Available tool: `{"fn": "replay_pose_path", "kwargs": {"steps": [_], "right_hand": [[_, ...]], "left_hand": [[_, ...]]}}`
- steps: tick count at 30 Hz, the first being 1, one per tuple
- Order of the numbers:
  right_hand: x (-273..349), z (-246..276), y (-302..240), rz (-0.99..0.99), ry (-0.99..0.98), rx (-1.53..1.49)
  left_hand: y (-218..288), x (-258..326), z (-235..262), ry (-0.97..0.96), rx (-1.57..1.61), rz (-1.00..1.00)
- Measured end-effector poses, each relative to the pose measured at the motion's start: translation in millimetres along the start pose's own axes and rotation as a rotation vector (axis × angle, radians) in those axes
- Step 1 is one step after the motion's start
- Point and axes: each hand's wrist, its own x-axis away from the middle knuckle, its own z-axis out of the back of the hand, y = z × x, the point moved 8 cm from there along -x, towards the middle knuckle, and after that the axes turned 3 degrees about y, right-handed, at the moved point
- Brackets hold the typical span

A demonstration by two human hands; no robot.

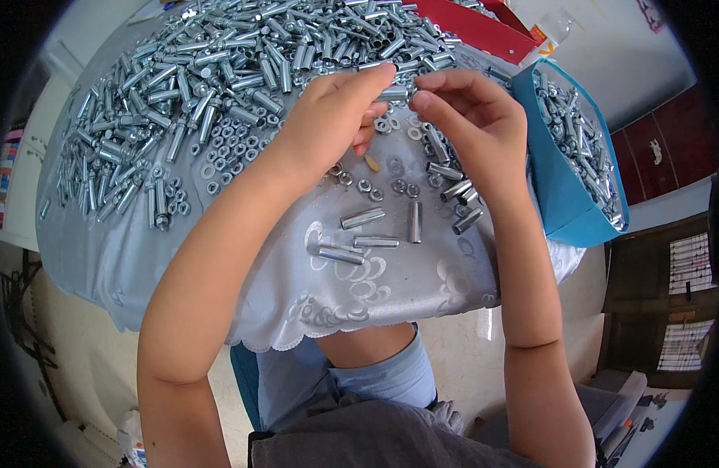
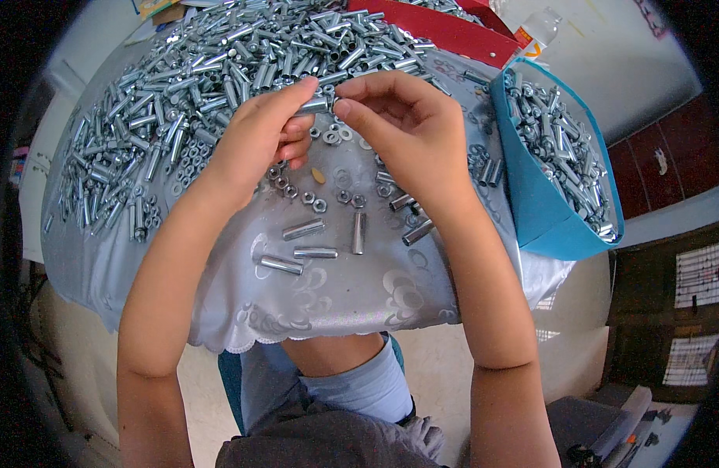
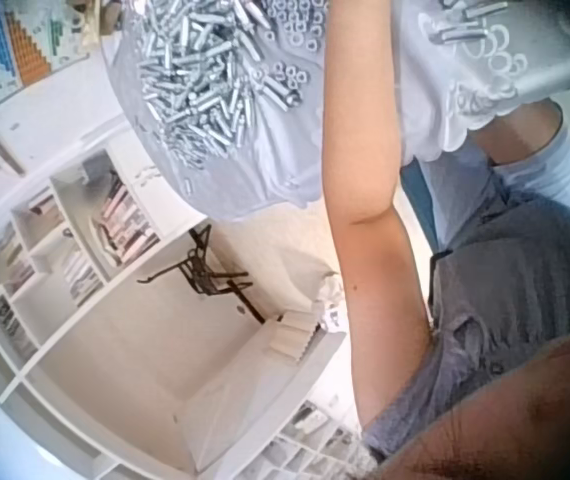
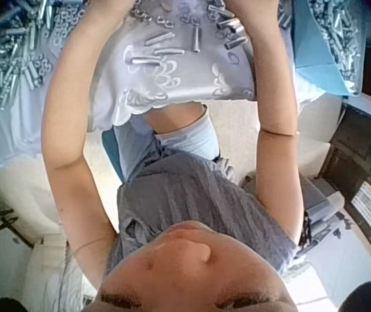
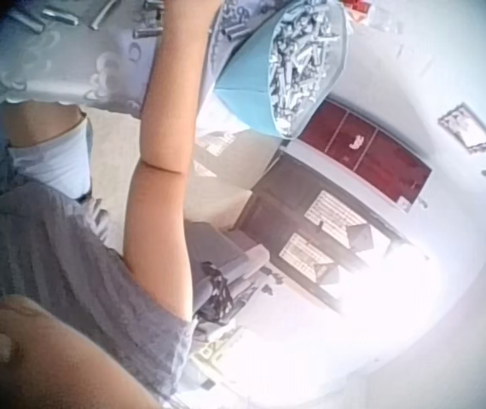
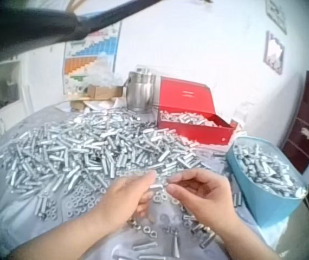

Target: The person sits at a table covered with a white cloth and assembles metal fasteners by hand. They pick up cylindrical metal pins and small washers, sliding the washers onto the pins one by one. The person places the assembled units on the table surface in front of them.

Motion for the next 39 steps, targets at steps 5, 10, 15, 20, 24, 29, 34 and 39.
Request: {"fn": "replay_pose_path", "kwargs": {"steps": [5,10,15,20,24,29,34,39], "right_hand": [[4,-3,-4,0.010,-0.024,0.033],[4,-2,-5,0.054,-0.011,0.059],[6,-2,-16,0.126,0.003,0.020],[1,-1,-5,0.118,-0.032,0.133],[11,-24,-2,0.498,-0.303,0.834],[11,-25,13,0.386,-0.304,0.920],[10,-28,18,0.389,-0.302,0.977],[7,-22,13,0.355,-0.307,0.952]], "left_hand": [[0,2,-3,-0.036,-0.004,0.041],[-7,2,-7,-0.084,0.088,0.146],[-4,8,-15,-0.174,0.297,0.259],[-1,1,-2,-0.062,0.439,0.216],[1,-5,21,0.111,0.537,0.126],[1,-9,33,0.162,0.488,0.077],[-2,-7,33,0.202,0.486,0.107],[0,-6,32,0.210,0.478,0.118]]}}
